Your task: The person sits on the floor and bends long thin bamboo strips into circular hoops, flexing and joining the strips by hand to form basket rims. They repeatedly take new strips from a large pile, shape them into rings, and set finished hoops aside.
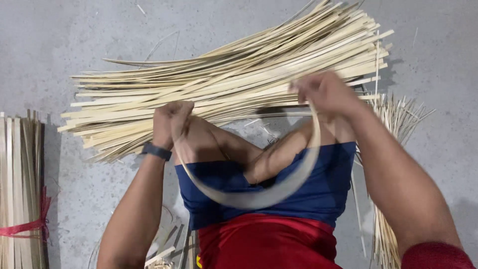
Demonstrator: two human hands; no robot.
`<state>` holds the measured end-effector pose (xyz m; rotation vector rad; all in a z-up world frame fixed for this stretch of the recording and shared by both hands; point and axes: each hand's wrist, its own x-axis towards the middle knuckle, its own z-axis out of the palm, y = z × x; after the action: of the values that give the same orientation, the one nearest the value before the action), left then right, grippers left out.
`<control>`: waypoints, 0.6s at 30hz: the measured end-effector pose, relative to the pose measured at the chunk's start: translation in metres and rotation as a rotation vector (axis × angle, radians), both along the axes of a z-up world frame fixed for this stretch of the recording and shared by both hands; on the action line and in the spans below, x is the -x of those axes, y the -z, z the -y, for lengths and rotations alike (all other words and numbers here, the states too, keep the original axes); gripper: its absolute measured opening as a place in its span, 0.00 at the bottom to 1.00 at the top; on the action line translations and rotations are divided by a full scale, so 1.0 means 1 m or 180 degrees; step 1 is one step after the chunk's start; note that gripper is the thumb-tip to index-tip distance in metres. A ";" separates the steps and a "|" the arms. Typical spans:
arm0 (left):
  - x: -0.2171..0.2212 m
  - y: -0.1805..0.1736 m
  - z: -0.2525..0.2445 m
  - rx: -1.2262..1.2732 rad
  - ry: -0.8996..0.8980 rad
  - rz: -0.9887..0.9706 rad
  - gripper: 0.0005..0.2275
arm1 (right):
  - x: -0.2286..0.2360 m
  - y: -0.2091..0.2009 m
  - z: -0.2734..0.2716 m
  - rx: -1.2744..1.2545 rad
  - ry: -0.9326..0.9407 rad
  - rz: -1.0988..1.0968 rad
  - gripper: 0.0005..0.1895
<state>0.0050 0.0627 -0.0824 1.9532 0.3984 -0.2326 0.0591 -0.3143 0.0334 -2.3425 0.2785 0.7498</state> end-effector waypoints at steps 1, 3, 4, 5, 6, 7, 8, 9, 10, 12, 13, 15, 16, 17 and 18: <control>-0.006 0.011 0.000 0.0000 -0.0009 0.0026 0.15 | -0.014 0.008 0.006 0.0000 -0.0009 0.0026 0.16; -0.020 0.032 -0.001 -0.1311 0.0443 0.0621 0.17 | -0.043 0.022 0.016 -0.1936 0.0684 0.1144 0.22; -0.030 0.045 0.003 -0.1318 0.0432 0.0654 0.17 | -0.042 0.008 0.006 -0.1944 0.0670 0.1175 0.22; -0.038 0.059 0.009 -0.1648 0.0801 0.0657 0.19 | -0.039 -0.006 -0.003 -0.2703 0.1002 0.1387 0.21; -0.046 0.073 0.015 -0.1977 0.1171 0.0656 0.21 | -0.037 -0.020 -0.012 -0.3472 0.1326 0.1586 0.21; -0.054 0.086 0.023 -0.1966 0.1165 0.0676 0.21 | -0.028 -0.015 -0.014 -0.3462 0.1314 0.1605 0.21; -0.061 0.099 0.030 -0.2265 0.1503 0.0484 0.20 | -0.019 -0.010 -0.017 -0.2986 0.0997 0.1610 0.18; -0.069 0.112 0.037 -0.2570 0.1839 0.0284 0.19 | -0.010 -0.004 -0.020 -0.2515 0.0688 0.1607 0.17; -0.076 0.124 0.035 -0.2567 0.1833 0.0303 0.19 | -0.004 0.004 -0.020 -0.2510 0.0681 0.1625 0.17; -0.083 0.152 0.036 -0.2953 0.2180 -0.0104 0.12 | 0.016 0.022 -0.016 -0.1971 0.0767 0.1170 0.15; -0.083 0.139 0.039 -0.2945 0.2201 -0.0093 0.12 | 0.024 0.030 -0.009 -0.1957 0.0786 0.1176 0.15; -0.082 0.113 0.044 -0.2952 0.2367 -0.0204 0.10 | 0.041 0.045 0.003 -0.2188 0.1504 0.0578 0.14; -0.082 0.113 0.045 -0.2952 0.2380 -0.0200 0.10 | 0.047 0.055 0.010 -0.2187 0.1517 0.0581 0.14; -0.081 0.111 0.044 -0.2880 0.2415 -0.0181 0.11 | 0.051 0.065 0.015 -0.2204 0.1907 0.0456 0.14; -0.080 0.109 0.043 -0.2807 0.2450 -0.0163 0.13 | 0.056 0.075 0.020 -0.2214 0.2295 0.0326 0.14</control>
<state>0.0845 0.0201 -0.1914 2.9123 -0.3165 -0.6836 0.0027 -0.3347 -0.0411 -1.4579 0.6504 0.2893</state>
